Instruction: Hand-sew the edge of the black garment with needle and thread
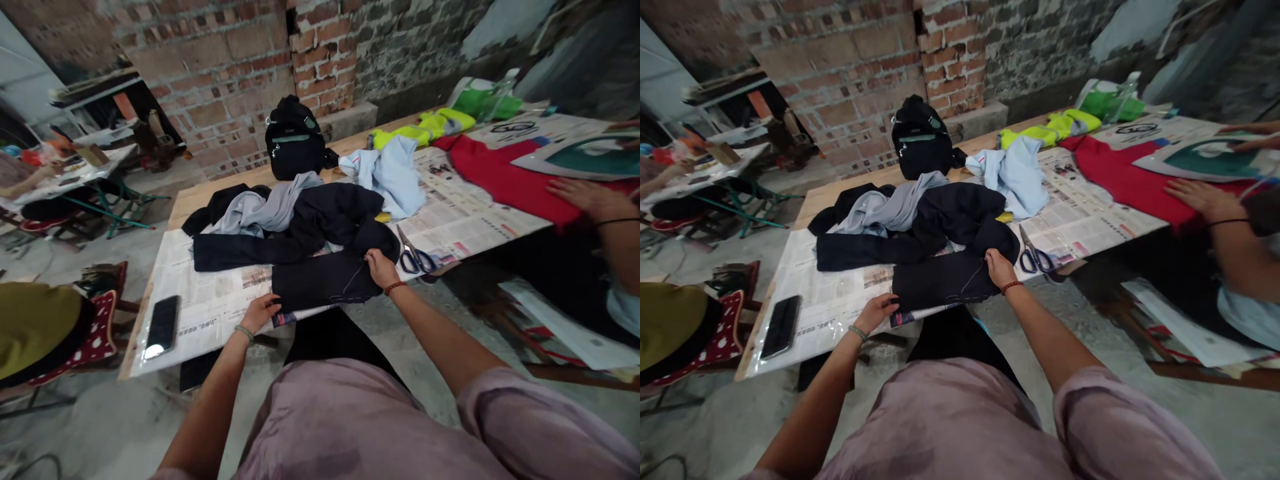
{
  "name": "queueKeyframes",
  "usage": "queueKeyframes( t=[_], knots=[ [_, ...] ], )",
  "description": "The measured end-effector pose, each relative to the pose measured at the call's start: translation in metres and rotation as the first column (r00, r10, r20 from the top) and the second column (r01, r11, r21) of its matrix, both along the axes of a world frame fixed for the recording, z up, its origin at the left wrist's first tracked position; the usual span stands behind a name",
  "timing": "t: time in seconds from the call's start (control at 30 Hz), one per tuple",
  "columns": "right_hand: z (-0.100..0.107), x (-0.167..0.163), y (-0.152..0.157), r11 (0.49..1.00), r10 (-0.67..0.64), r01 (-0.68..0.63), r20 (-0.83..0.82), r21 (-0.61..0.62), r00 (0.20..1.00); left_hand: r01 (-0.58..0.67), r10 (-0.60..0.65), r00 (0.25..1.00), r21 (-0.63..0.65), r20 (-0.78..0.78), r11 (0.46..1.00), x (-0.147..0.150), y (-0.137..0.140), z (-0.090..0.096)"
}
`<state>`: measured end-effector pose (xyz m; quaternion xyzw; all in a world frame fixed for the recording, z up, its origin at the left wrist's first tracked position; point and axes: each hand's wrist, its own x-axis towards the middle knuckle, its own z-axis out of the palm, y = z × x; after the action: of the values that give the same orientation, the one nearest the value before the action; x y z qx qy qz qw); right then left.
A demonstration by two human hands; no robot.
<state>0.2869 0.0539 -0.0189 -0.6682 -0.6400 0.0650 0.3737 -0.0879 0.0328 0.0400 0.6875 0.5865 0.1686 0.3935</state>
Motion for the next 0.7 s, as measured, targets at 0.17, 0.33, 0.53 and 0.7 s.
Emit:
queueKeyframes(
  t=[0.17, 0.33, 0.53, 0.7],
  knots=[
    [0.007, 0.002, 0.004, 0.999, -0.016, 0.02, -0.098, 0.039, 0.995, -0.114, 0.119, 0.991, -0.094, 0.059, 0.989, 0.006, 0.016, -0.003],
    [0.006, 0.002, 0.004, 0.998, -0.023, 0.028, -0.091, 0.058, 0.996, -0.122, 0.123, 0.992, -0.039, 0.035, 0.992, 0.007, 0.013, -0.009],
    [0.004, 0.002, 0.002, 0.998, -0.022, 0.027, -0.086, 0.052, 0.996, -0.139, 0.141, 0.989, 0.045, -0.037, 0.989, 0.006, 0.008, -0.013],
    [-0.002, 0.003, 0.002, 0.998, -0.022, 0.027, -0.076, 0.063, 0.997, -0.17, 0.169, 0.986, 0.109, 0.013, 0.979, 0.008, -0.006, -0.007]
  ],
)
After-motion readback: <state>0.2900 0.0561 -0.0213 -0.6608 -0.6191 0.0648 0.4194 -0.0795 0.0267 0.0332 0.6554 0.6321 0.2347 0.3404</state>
